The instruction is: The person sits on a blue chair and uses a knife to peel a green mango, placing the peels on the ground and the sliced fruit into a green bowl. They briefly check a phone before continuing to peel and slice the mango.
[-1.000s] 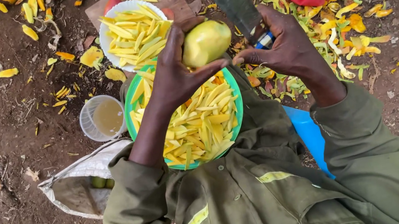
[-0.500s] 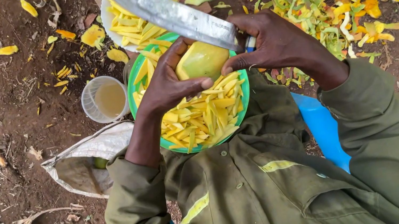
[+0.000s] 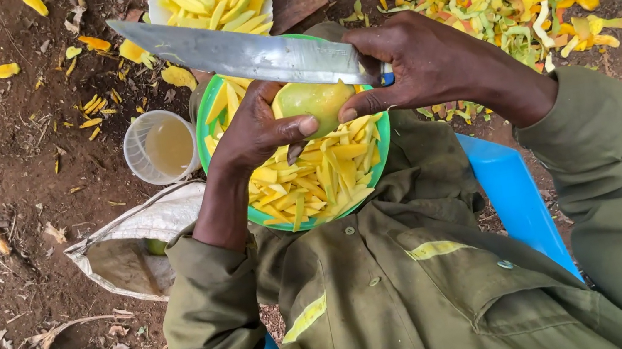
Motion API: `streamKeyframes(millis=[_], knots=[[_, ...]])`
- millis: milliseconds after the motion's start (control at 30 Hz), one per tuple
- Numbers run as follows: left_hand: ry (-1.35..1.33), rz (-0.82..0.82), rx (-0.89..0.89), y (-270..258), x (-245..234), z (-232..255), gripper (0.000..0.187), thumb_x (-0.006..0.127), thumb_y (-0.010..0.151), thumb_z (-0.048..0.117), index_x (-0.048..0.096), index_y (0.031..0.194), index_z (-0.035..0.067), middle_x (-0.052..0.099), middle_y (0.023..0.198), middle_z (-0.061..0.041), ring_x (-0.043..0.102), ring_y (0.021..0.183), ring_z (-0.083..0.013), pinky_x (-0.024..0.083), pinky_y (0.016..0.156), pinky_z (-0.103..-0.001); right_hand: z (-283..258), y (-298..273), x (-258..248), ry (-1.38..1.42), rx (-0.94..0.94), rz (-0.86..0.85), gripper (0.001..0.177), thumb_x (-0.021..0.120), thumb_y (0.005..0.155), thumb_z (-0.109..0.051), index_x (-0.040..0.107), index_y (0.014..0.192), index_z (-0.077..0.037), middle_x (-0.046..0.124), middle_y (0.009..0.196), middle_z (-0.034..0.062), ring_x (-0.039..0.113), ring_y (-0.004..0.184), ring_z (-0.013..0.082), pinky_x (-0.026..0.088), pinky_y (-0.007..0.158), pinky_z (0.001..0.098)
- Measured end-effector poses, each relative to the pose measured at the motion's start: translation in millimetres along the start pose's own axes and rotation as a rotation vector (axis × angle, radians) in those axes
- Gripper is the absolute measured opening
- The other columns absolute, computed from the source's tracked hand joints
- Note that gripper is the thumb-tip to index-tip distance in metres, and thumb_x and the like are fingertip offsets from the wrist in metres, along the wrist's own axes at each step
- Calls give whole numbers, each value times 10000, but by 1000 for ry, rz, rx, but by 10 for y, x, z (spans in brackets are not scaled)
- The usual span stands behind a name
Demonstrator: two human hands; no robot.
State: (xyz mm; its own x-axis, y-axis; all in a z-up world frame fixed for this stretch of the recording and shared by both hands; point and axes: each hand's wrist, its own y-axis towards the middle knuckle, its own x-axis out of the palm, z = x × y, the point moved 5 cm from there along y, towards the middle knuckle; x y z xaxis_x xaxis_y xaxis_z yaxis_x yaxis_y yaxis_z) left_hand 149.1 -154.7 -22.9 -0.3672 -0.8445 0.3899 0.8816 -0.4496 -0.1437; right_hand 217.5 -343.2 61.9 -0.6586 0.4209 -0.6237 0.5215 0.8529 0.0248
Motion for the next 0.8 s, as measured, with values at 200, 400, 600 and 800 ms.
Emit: streamKeyframes(millis=[200,400,600,800], knots=[[103,46,-46,13,128,132,578,822,829,344,640,1257,1,625,800,-88,538,497,-133,464,413,-240,219,-51,71,17,20,28,462,835,947,-433,550,890,-74,503,711,41,446,612,177,315,573,351],[8,83,-63,22,171,-6,570,837,849,342,644,1271,11,602,751,-49,469,487,-88,451,395,-232,219,-116,133,-14,48,32,399,730,1014,-456,619,959,-77,332,633,44,292,566,169,225,540,375],[-129,231,-85,45,228,-215,688,826,861,350,539,1409,49,621,904,-107,473,463,-110,426,387,-240,393,-190,184,-52,188,51,424,652,1085,-474,533,926,-99,421,674,33,381,580,165,268,566,374],[-69,268,-176,-24,455,59,735,877,762,52,501,1385,157,662,1048,-126,588,636,-145,541,398,-267,441,-234,225,-38,196,138,577,769,896,-632,564,952,-96,550,744,14,488,639,165,342,601,367]])
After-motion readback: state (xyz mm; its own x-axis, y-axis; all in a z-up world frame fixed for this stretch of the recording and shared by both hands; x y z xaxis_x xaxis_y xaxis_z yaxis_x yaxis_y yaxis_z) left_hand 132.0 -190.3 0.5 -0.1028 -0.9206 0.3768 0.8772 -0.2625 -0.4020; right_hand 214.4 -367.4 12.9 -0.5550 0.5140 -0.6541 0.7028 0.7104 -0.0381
